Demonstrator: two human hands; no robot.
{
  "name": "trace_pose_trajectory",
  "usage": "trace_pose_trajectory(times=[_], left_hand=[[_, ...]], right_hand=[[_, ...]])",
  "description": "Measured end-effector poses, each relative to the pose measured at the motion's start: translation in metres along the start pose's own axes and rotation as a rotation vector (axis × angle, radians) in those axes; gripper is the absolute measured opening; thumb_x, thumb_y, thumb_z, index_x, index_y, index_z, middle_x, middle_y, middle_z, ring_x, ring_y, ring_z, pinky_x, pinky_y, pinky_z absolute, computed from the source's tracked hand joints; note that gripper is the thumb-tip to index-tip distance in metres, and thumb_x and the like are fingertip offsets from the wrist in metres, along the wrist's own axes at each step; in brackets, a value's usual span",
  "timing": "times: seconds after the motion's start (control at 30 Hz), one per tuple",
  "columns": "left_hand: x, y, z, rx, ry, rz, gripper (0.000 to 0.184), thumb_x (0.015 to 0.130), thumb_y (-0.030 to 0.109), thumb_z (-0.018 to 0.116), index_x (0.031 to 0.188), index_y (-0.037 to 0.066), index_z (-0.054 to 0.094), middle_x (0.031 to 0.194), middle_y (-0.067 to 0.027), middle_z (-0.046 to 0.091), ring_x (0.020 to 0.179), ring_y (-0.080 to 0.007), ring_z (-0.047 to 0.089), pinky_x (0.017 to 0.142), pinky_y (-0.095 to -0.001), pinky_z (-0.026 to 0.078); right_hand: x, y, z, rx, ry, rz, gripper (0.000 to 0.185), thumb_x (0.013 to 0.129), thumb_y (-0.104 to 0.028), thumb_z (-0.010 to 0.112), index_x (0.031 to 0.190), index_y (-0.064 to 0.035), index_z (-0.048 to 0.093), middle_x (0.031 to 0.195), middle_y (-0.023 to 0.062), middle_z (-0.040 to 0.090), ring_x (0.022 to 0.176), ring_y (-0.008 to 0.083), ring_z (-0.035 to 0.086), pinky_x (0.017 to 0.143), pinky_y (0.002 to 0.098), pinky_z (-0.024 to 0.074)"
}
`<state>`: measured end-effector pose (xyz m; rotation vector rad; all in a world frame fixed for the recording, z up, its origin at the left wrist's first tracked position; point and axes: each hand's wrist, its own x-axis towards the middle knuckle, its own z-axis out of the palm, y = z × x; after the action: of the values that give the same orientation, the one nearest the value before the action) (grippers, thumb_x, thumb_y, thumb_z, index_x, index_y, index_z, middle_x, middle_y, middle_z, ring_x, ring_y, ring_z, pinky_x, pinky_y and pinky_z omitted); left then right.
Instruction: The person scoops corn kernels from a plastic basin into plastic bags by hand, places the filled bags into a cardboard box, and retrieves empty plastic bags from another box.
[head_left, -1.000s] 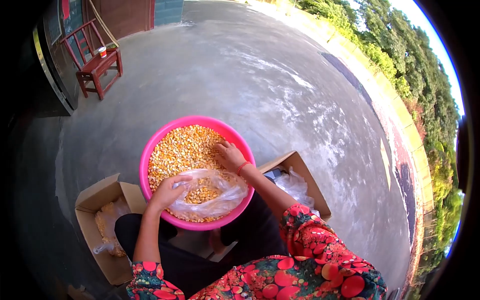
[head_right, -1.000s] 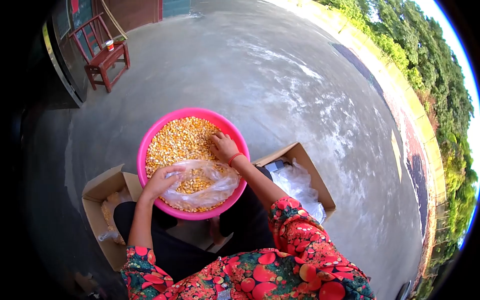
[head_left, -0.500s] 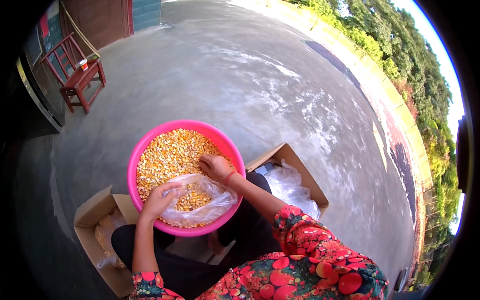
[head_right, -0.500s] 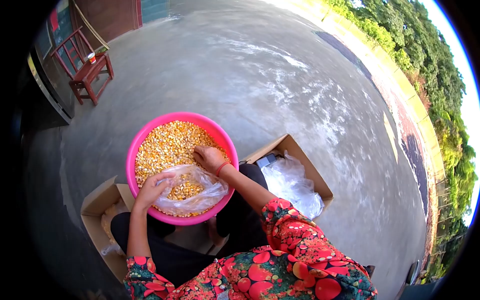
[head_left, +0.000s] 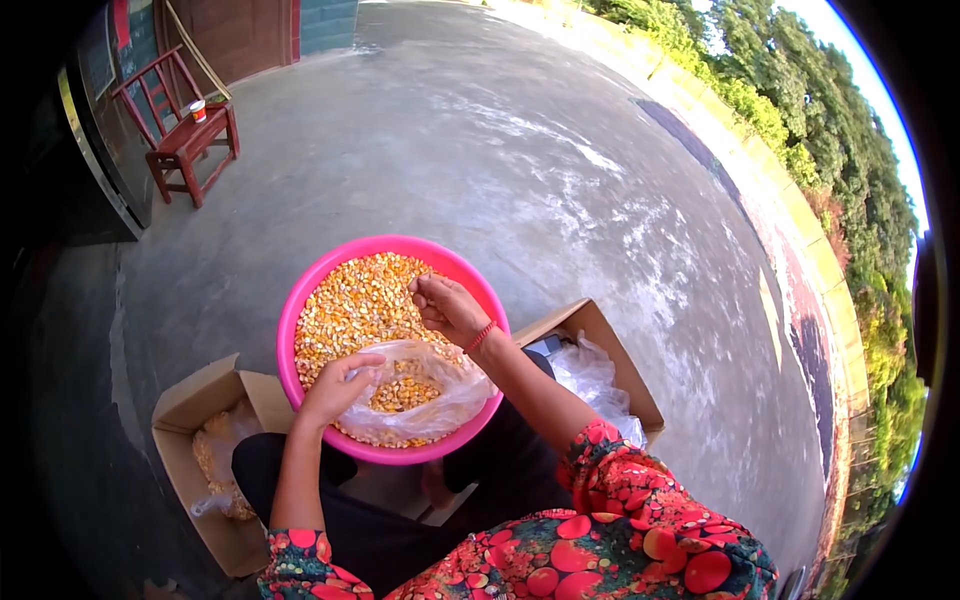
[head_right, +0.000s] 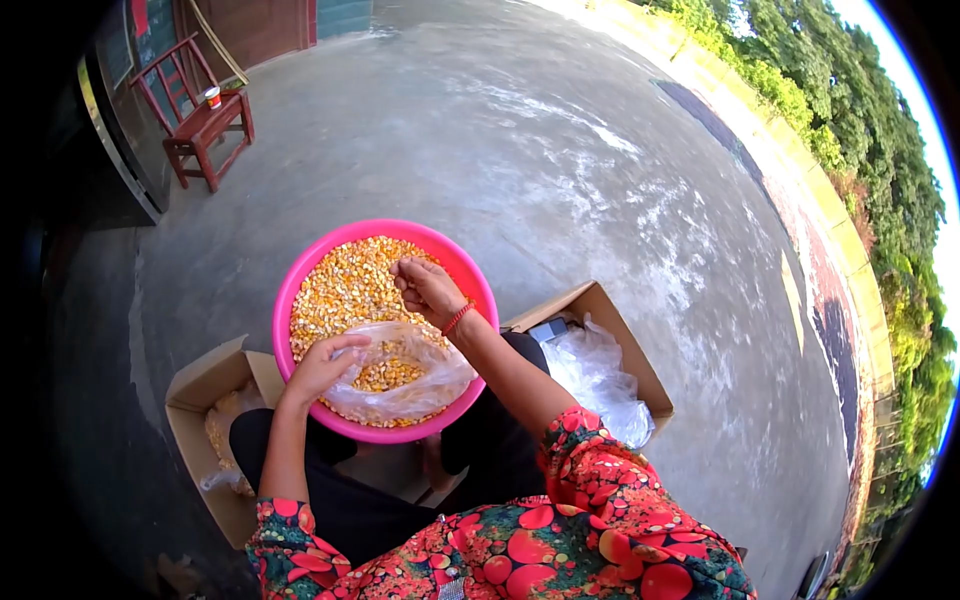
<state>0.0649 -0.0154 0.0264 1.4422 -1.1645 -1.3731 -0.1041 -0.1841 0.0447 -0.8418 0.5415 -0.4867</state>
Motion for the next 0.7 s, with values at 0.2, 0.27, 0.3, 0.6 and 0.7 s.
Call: trace_pose_trajectory(times=[0.2, 0.27, 0.3, 0.6, 0.7], left_hand=[[0.003, -0.01, 0.001, -0.032, 0.043, 0.065, 0.025, 0.087, 0.011, 0.053, 0.11, 0.002, 0.059, 0.085, 0.0028, 0.06, 0.062, -0.0011, 0.046, 0.055, -0.0167, 0.038], [0.005, -0.019, -0.004, -0.163, -0.023, -0.009, 0.026, 0.088, 0.004, 0.049, 0.112, -0.002, 0.057, 0.098, -0.0033, 0.061, 0.087, -0.0081, 0.055, 0.079, -0.0231, 0.044], [0.005, -0.018, -0.004, -0.164, -0.022, -0.01, 0.026, 0.088, 0.004, 0.049, 0.112, -0.002, 0.057, 0.098, -0.0033, 0.061, 0.087, -0.0081, 0.055, 0.079, -0.0231, 0.044], [-0.001, -0.002, 0.001, -0.01, 0.034, 0.029, 0.026, 0.087, 0.009, 0.051, 0.111, 0.002, 0.059, 0.087, 0.0023, 0.059, 0.064, -0.0007, 0.047, 0.056, -0.0166, 0.039], [0.001, -0.007, 0.0, -0.02, 0.026, 0.067, 0.028, 0.085, 0.007, 0.052, 0.112, 0.002, 0.059, 0.089, 0.0026, 0.06, 0.063, -0.0007, 0.045, 0.056, -0.0165, 0.039]], right_hand=[[-0.034, 0.028, 0.053, -0.278, -0.169, 0.047, 0.021, 0.093, -0.022, 0.047, 0.085, -0.0059, 0.057, 0.07, -0.0019, 0.053, 0.059, 0.0047, 0.047, 0.052, 0.0187, 0.0362], [-0.038, 0.044, 0.053, -0.464, -0.344, -0.076, 0.02, 0.092, -0.02, 0.049, 0.087, -0.0036, 0.058, 0.074, -0.0008, 0.057, 0.068, 0.0062, 0.052, 0.063, 0.0208, 0.0423], [-0.04, 0.048, 0.053, -0.558, -0.373, -0.064, 0.018, 0.091, -0.018, 0.052, 0.089, -0.001, 0.059, 0.079, 0.0003, 0.059, 0.076, 0.0077, 0.055, 0.072, 0.0238, 0.0446], [-0.01, 0.013, 0.008, -0.944, 0.051, -0.377, 0.017, 0.09, -0.013, 0.051, 0.092, 0.0009, 0.06, 0.086, 0.0039, 0.062, 0.084, 0.0099, 0.057, 0.074, 0.0258, 0.046], [0.01, 0.022, -0.036, -1.304, 0.226, -0.552, 0.02, 0.083, -0.016, 0.055, 0.099, -0.0044, 0.06, 0.099, 0.013, 0.06, 0.094, 0.0289, 0.056, 0.082, 0.0363, 0.0451]])
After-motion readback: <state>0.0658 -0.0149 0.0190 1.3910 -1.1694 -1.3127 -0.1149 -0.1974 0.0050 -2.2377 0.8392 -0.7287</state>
